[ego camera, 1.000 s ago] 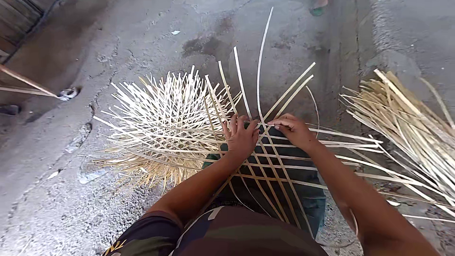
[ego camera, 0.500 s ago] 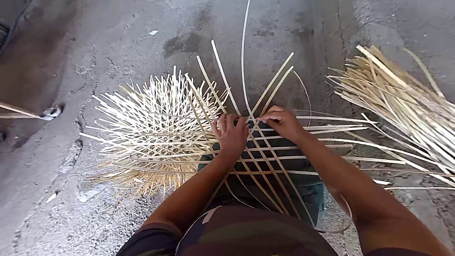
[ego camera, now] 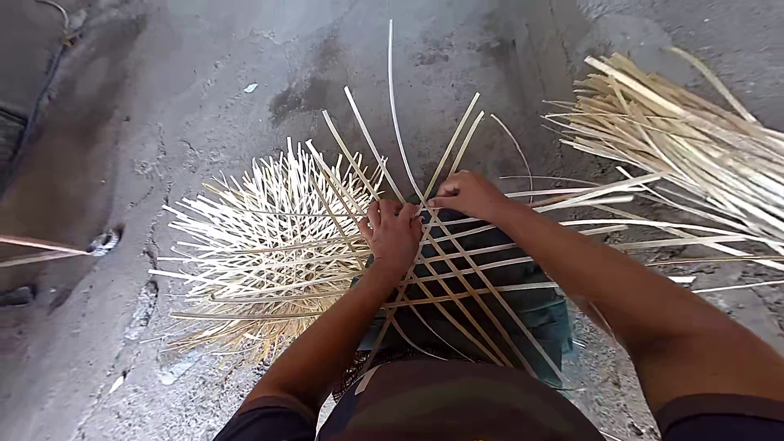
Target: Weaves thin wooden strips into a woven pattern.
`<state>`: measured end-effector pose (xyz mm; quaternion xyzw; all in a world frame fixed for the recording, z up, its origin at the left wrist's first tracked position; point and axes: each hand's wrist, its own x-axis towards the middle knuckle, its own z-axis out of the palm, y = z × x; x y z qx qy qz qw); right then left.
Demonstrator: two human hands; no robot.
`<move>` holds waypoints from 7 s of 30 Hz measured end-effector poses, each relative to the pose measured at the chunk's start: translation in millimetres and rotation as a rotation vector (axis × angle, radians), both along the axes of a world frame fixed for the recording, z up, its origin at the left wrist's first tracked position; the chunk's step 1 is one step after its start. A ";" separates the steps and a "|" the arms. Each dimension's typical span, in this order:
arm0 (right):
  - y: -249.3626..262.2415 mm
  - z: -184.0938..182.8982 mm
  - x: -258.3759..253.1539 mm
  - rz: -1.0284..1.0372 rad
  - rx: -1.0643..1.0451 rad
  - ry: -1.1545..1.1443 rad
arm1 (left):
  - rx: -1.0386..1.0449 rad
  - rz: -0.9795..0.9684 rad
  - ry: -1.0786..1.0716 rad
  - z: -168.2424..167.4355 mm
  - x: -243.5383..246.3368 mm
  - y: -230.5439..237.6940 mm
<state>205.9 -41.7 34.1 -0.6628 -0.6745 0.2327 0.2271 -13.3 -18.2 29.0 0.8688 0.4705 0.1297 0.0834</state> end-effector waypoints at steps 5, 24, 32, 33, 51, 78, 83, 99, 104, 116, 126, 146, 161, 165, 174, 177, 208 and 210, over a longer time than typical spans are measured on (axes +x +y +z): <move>37.2 35.1 -26.7 -0.106 -0.327 -0.066 | -0.296 -0.137 -0.095 44.7 10.0 40.0; 22.2 0.8 -24.6 -0.202 -0.172 0.340 | -1.002 -0.270 -0.728 1.4 12.8 61.4; 40.6 65.3 -17.2 -0.074 -0.439 0.348 | -0.903 -0.217 -0.718 58.2 -41.5 42.8; 40.1 76.3 -13.9 -0.104 -0.445 0.387 | -0.980 -0.236 -0.671 68.2 -56.0 35.6; -68.8 270.3 74.9 -0.677 0.481 0.592 | -0.879 -0.306 -1.148 218.2 34.5 135.9; -166.1 12.5 -39.4 -0.829 0.045 0.684 | -0.295 -0.777 0.080 81.7 -15.8 -13.3; -193.6 12.8 -43.5 -0.802 0.093 0.665 | -0.066 -0.931 0.152 -19.2 0.4 -40.7; -198.2 3.7 -74.1 -0.495 0.432 -0.167 | -0.036 -0.986 0.032 -3.1 2.2 -39.4; -160.5 -13.1 -50.0 -0.737 0.486 0.023 | -0.019 -0.981 -0.012 -15.9 7.6 -33.7; -127.8 -16.8 -39.9 -0.904 0.303 0.212 | -0.228 -0.735 -0.279 -6.1 -12.0 -2.9; -133.6 -21.4 -43.6 -0.643 0.412 -0.086 | -0.435 -0.898 -0.183 3.1 -21.4 23.1; -138.0 -32.9 -37.3 -0.600 0.537 0.220 | -0.454 -0.971 -0.220 3.5 -22.3 30.9; -129.8 -26.7 -42.3 -0.858 0.442 0.223 | -0.447 -0.987 -0.104 8.4 -18.9 31.2; -128.1 -26.6 -43.1 -0.870 0.468 0.308 | -0.448 -0.988 -0.099 8.1 -18.4 30.8; -134.9 -25.2 -39.5 -0.833 0.490 0.511 | -0.366 -0.781 -0.335 9.2 -41.3 30.7; -134.9 -26.2 -40.7 -0.818 0.492 0.538 | -0.312 -0.787 -0.196 11.0 -53.3 39.1; -132.5 -33.2 -50.1 -0.773 0.431 0.085 | -1.443 -0.423 -0.936 62.6 51.9 187.7; -131.2 -35.8 -50.7 -0.775 0.436 0.055 | -1.427 -0.473 -0.826 76.2 73.6 185.8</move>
